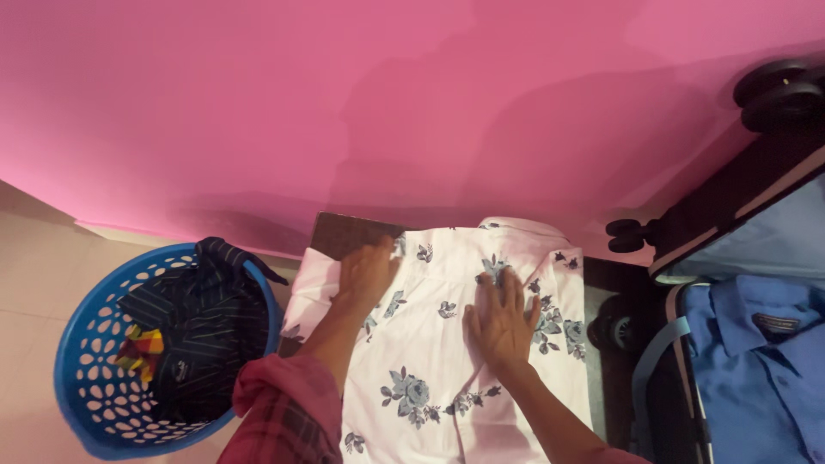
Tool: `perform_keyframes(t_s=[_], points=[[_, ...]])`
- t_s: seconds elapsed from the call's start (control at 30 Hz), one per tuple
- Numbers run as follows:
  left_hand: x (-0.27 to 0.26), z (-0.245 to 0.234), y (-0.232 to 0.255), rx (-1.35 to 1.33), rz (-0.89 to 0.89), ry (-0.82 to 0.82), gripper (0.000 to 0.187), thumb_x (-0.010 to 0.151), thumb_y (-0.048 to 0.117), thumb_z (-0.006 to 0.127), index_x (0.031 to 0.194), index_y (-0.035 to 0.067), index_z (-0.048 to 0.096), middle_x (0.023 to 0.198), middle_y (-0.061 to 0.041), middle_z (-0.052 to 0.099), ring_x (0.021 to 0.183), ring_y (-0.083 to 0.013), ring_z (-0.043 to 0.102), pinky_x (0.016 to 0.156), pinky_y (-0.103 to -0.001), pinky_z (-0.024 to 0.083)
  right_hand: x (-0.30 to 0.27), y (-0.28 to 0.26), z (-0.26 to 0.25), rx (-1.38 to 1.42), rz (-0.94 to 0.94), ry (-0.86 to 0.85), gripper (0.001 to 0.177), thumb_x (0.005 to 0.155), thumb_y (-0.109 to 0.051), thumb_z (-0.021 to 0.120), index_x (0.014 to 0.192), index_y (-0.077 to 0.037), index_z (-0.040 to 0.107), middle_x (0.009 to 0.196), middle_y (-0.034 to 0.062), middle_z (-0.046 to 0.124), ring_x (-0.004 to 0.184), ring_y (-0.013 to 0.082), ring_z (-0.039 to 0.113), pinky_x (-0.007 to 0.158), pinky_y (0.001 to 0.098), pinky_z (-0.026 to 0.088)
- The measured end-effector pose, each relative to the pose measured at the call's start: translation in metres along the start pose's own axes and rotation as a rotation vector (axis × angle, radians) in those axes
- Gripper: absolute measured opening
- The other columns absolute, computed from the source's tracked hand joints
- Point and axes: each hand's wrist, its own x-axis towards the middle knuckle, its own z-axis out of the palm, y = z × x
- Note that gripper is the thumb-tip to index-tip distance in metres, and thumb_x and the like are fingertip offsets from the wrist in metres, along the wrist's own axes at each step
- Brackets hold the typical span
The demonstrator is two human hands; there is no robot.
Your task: The person folds a shirt on a flat surface and places it into an open suitcase by hand.
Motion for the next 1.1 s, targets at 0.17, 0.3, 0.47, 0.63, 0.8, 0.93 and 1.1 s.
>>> perform_keyframes(t_s=[0.17, 0.3, 0.47, 0.63, 0.8, 0.93, 1.1], points=[[-0.006, -0.001, 0.005, -0.097, 0.264, 0.031, 0.035, 0.086, 0.029, 0.072, 0.115, 0.011, 0.066, 0.105, -0.014, 0.076, 0.106, -0.0363, 0.068, 0.089, -0.051, 0.052, 0.027, -0.040, 0.005, 0.481, -0.365, 0.242, 0.087, 0.083, -0.007, 0.072, 0.158, -0.011, 0.030, 0.113, 0.0169, 0.067, 0.107, 0.0353, 0.066, 0.101, 0.0576, 0.046], [-0.001, -0.006, 0.009, -0.077, 0.278, 0.048, 0.038, 0.074, 0.029, 0.079, 0.108, 0.011, 0.072, 0.106, -0.018, 0.073, 0.106, -0.0375, 0.067, 0.088, -0.051, 0.052, 0.055, -0.078, 0.002, 0.574, -0.330, -0.043, 0.065, 0.082, -0.012, 0.071, 0.143, -0.013, 0.046, 0.096, 0.0138, 0.075, 0.088, 0.0346, 0.072, 0.080, 0.0466, 0.056], [0.000, -0.048, -0.012, 0.213, 0.109, -0.324, 0.044, 0.074, 0.043, 0.081, 0.103, 0.011, 0.079, 0.112, -0.016, 0.076, 0.109, -0.0329, 0.071, 0.095, -0.046, 0.055, 0.062, -0.072, 0.014, 0.382, -0.211, 0.071, 0.013, 0.088, -0.026, 0.074, 0.098, -0.018, 0.075, 0.091, 0.0084, 0.078, 0.085, 0.0309, 0.074, 0.078, 0.0440, 0.057], [-0.008, -0.066, -0.057, 0.464, 0.027, -0.397, 0.051, 0.071, 0.045, 0.087, 0.106, 0.009, 0.077, 0.115, -0.014, 0.073, 0.115, -0.0314, 0.068, 0.098, -0.048, 0.051, 0.053, -0.040, 0.006, 0.461, 0.034, 0.040, 0.016, 0.093, -0.025, 0.069, 0.107, -0.020, 0.075, 0.096, 0.0082, 0.079, 0.089, 0.0302, 0.075, 0.078, 0.0433, 0.057], [-0.004, -0.074, -0.051, 0.286, 0.142, -0.263, 0.044, 0.075, 0.041, 0.083, 0.102, 0.007, 0.078, 0.112, -0.019, 0.073, 0.112, -0.0361, 0.068, 0.093, -0.048, 0.054, 0.037, -0.059, -0.029, 0.293, -0.053, 0.149, 0.056, 0.075, -0.016, 0.074, 0.130, -0.018, 0.061, 0.126, 0.0221, 0.065, 0.106, 0.0366, 0.068, 0.084, 0.0483, 0.055], [-0.003, -0.075, 0.010, 0.123, 0.188, -0.288, 0.040, 0.075, 0.042, 0.079, 0.095, 0.008, 0.081, 0.097, -0.015, 0.076, 0.094, -0.0328, 0.074, 0.082, -0.048, 0.056, 0.027, -0.099, -0.054, 0.534, -0.294, 0.215, 0.067, 0.069, -0.009, 0.072, 0.134, -0.009, 0.058, 0.126, 0.0266, 0.064, 0.109, 0.0412, 0.065, 0.088, 0.0488, 0.053], [-0.011, -0.086, 0.039, -0.022, 0.117, -0.468, 0.045, 0.071, 0.045, 0.079, 0.096, 0.008, 0.079, 0.085, -0.012, 0.077, 0.083, -0.0296, 0.078, 0.074, -0.046, 0.061, 0.038, -0.081, -0.041, 0.717, -0.099, 0.074, 0.041, 0.083, -0.008, 0.062, 0.123, -0.013, 0.071, 0.096, 0.0205, 0.075, 0.090, 0.0343, 0.075, 0.083, 0.0409, 0.057]])
